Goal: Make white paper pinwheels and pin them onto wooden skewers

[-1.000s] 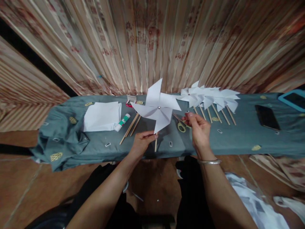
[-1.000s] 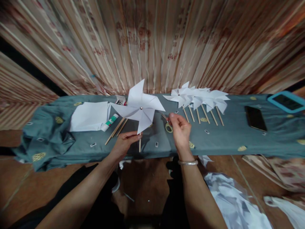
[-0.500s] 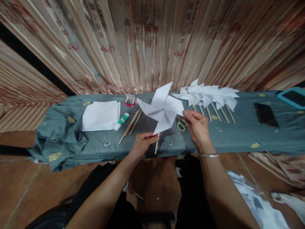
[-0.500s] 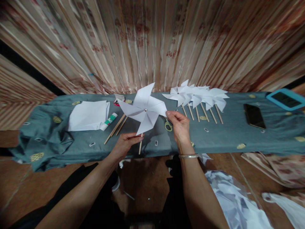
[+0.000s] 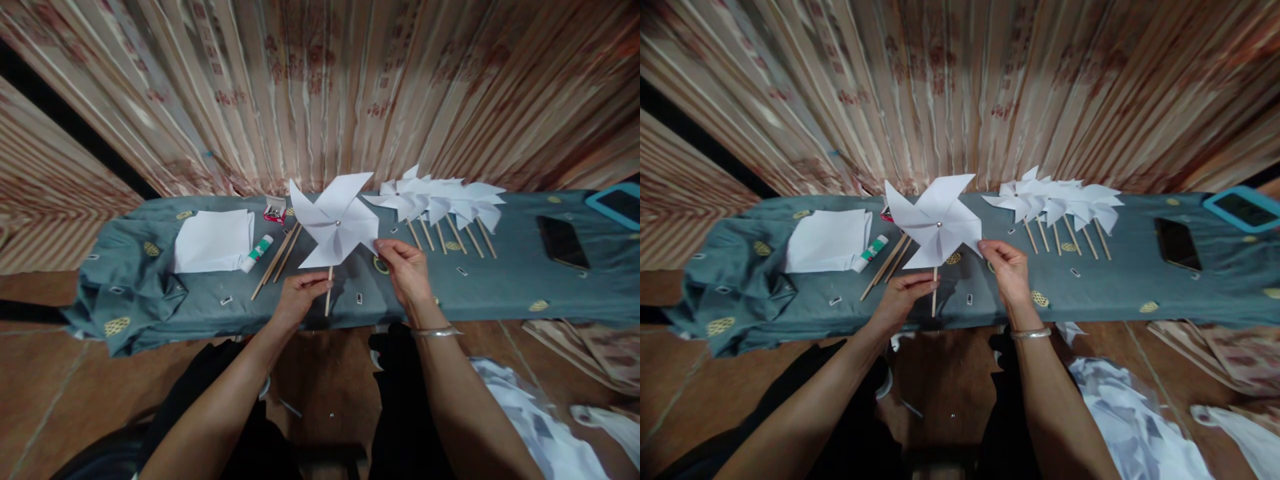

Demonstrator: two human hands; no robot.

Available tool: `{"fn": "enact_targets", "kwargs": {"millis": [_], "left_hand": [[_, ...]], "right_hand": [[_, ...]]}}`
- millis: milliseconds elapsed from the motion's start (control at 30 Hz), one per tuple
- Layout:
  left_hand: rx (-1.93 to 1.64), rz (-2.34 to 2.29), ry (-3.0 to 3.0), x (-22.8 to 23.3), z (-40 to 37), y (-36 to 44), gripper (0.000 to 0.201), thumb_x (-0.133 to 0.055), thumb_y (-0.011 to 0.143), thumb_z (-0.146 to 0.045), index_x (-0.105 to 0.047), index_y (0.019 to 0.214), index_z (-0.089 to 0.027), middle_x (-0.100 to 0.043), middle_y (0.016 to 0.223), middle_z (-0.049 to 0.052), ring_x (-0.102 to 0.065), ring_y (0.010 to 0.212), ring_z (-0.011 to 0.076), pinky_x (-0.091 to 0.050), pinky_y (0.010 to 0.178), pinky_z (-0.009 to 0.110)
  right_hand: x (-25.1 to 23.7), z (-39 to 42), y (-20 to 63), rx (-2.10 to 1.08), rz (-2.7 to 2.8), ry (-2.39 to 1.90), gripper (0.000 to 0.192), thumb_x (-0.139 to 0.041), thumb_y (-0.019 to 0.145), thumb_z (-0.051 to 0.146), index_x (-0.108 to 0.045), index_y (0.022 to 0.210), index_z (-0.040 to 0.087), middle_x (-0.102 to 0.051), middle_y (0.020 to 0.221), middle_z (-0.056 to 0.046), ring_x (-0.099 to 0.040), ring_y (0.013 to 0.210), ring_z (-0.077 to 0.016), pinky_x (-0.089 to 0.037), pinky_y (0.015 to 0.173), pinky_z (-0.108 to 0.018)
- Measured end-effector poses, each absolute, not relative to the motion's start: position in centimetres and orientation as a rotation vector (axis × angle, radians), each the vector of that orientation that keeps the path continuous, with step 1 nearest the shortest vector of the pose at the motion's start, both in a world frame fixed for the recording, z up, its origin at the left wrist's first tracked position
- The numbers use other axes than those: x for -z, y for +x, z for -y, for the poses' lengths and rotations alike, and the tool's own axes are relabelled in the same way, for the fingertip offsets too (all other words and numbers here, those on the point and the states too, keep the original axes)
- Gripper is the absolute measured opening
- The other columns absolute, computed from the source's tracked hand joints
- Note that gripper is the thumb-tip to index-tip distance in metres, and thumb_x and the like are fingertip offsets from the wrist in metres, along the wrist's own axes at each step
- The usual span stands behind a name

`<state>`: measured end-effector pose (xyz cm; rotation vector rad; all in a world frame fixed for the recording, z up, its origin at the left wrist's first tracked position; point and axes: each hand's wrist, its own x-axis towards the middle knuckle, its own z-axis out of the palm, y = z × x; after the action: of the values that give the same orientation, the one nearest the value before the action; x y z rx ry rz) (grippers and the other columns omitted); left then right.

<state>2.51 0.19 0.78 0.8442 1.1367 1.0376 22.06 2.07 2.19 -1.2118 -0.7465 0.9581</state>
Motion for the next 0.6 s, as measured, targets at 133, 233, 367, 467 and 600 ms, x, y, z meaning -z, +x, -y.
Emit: {"fn": "enact_targets", "kwargs": {"millis": [133, 233, 367, 467, 600], "left_hand": [[-1.045, -1.148, 0.841, -0.8, -0.3, 2.5, 0.030, -0.089, 0.047, -0.031, -0.079, 0.073, -0.020, -0.079, 0.080, 0.006, -0.071, 0.077, 0.0206, -0.054, 0.086, 0.036], [-1.060, -1.157, 0.828, -0.8, -0.3, 2.6, 0.030, -0.089, 0.045, -0.032, -0.079, 0.071, -0.020, -0.079, 0.078, 0.005, -0.070, 0.075, 0.0199, -0.054, 0.082, 0.034], [-1.077, -1.174, 0.832, -0.8, -0.4, 2.7, 0.029, -0.088, 0.046, -0.032, -0.079, 0.071, -0.021, -0.078, 0.075, 0.005, -0.068, 0.071, 0.0182, -0.054, 0.076, 0.032], [-1.087, -1.172, 0.828, -0.7, -0.4, 2.7, 0.030, -0.089, 0.046, -0.032, -0.080, 0.071, -0.020, -0.078, 0.074, 0.004, -0.068, 0.070, 0.0180, -0.053, 0.076, 0.032], [-1.087, -1.174, 0.823, -0.7, -0.4, 2.8, 0.032, -0.090, 0.044, -0.033, -0.079, 0.071, -0.020, -0.077, 0.073, 0.004, -0.068, 0.071, 0.0188, -0.054, 0.077, 0.033]], "right_hand": [[-2.3, -1.6, 21.5, -1.016, 0.760, -1.205, 0.022, -0.087, 0.053, 0.039, -0.077, 0.066, 0.024, -0.073, 0.069, 0.002, -0.060, 0.065, -0.0126, -0.048, 0.071, -0.029], [-2.3, -1.4, 21.1, -1.037, 0.796, -1.208, 0.024, -0.087, 0.053, 0.042, -0.076, 0.065, 0.025, -0.073, 0.068, 0.002, -0.062, 0.067, -0.0146, -0.050, 0.074, -0.032], [-2.4, -1.1, 20.5, -1.070, 0.812, -1.196, 0.026, -0.089, 0.049, 0.045, -0.075, 0.061, 0.026, -0.073, 0.066, 0.002, -0.064, 0.070, -0.0162, -0.051, 0.077, -0.033], [-2.3, -0.9, 20.0, -1.092, 0.854, -1.190, 0.026, -0.088, 0.051, 0.047, -0.074, 0.059, 0.026, -0.073, 0.067, 0.002, -0.064, 0.071, -0.0165, -0.052, 0.077, -0.034], [-2.1, -0.6, 19.3, -1.121, 0.836, -1.207, 0.030, -0.090, 0.046, 0.047, -0.075, 0.061, 0.025, -0.074, 0.068, 0.001, -0.063, 0.068, -0.0165, -0.052, 0.074, -0.034]]}}
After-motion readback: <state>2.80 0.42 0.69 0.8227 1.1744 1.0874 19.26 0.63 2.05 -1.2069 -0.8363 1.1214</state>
